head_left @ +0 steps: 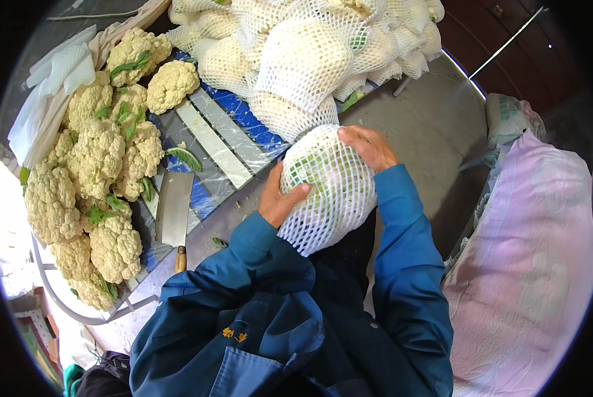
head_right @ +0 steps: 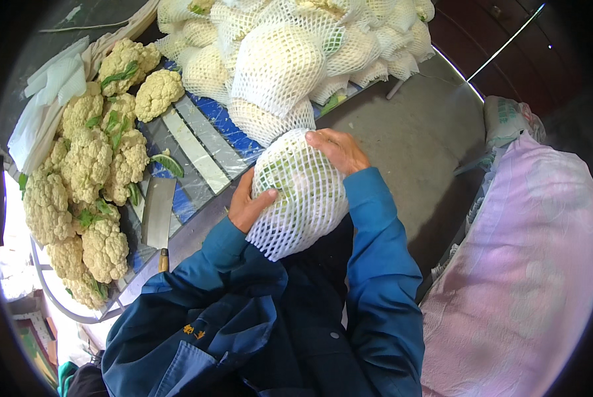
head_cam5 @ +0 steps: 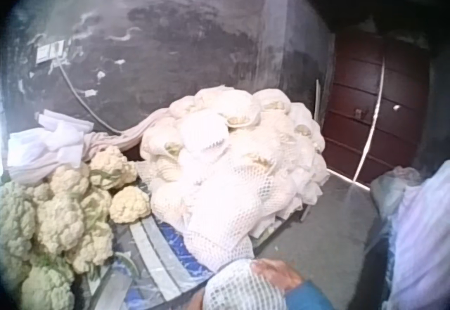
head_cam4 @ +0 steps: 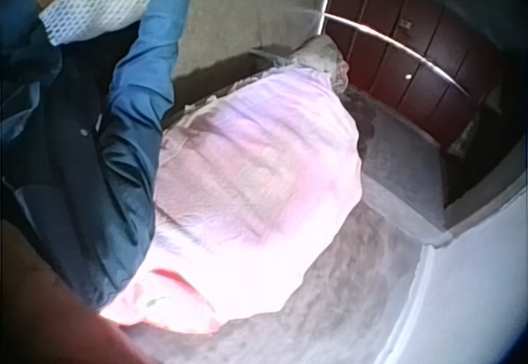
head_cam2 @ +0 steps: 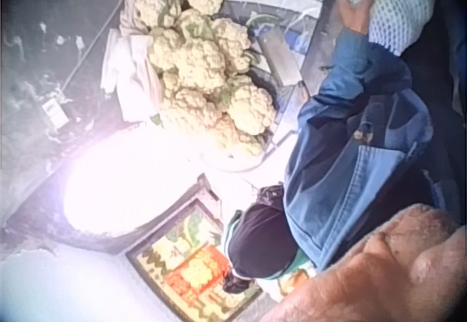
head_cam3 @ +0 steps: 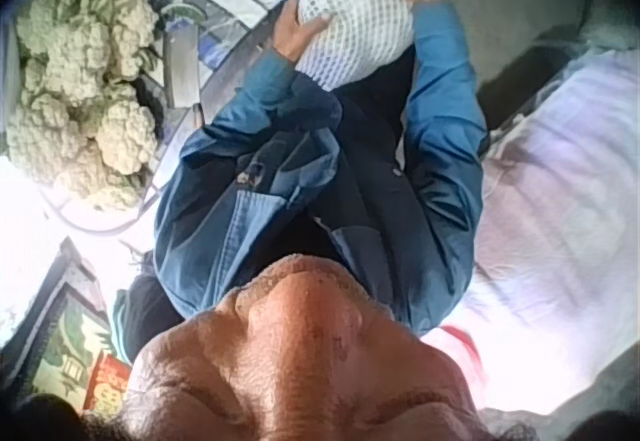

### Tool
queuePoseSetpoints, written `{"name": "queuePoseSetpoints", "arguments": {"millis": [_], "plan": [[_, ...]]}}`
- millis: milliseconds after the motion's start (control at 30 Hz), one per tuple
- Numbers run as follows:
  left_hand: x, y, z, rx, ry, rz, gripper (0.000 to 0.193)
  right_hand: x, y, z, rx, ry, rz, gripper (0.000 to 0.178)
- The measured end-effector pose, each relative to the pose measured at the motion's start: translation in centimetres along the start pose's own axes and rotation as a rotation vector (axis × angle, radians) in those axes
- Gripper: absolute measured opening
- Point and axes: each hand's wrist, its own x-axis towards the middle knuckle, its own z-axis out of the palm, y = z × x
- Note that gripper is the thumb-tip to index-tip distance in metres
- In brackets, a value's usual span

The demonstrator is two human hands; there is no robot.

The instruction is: The person places cauliflower heads into white mesh bags, adjusts the mesh to fit snugly, and stacks the packaged items on a table. The person also picks up a cauliflower head and removes small florets by hand.

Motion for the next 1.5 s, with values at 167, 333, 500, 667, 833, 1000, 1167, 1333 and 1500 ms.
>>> {"name": "queuePoseSetpoints", "arguments": {"millis": [167, 333, 500, 667, 833, 1000, 1167, 1333, 1500], "plan": [[1.7, 0.5, -0.7, 0.106, -0.01, 0.005, 0.065, -2.4, -0.8, 0.3, -0.071, 0.122, 0.015, 0.054], [6.8, 6.6, -1.9, 0.205, -0.453, -0.12, 0.062, -6.8, 1.8, 0.7, 0.068, 0.369, 0.011, 0.051], [9.5, 4.1, -3.5, 0.194, -0.613, -0.228, 0.065, -9.6, 2.6, 2.8, -0.004, 0.487, 0.016, 0.048], [7.6, 4.6, -6.9, 0.385, -0.376, -0.103, 0.05, -10.4, 3.1, 2.9, -0.094, 0.579, -0.06, 0.051], [2.5, 6.1, -11.7, 0.56, -0.249, -0.071, 0.047, -11.2, 2.5, 3.0, -0.254, 0.628, -0.103, 0.047], [-1.9, 4.0, -12.9, 0.382, -0.237, -0.268, 0.051, -11.4, 1.0, 3.4, -0.315, 0.694, -0.231, 0.032], [-2.3, 3.3, -10.4, 0.357, -0.224, -0.242, 0.044, -11.0, 1.1, 3.3, -0.161, 0.692, -0.234, 0.023], [-2.1, 3.5, -9.0, 0.302, -0.117, -0.133, 0.029, -10.4, 0.2, 2.9, 0.064, 0.649, -0.182, 0.019], [-2.3, 4.4, -7.1, 0.01, -0.09, -0.015, 0.03, -10.2, -1.2, 1.7, 0.418, 0.452, -0.112, 0.014]]}}
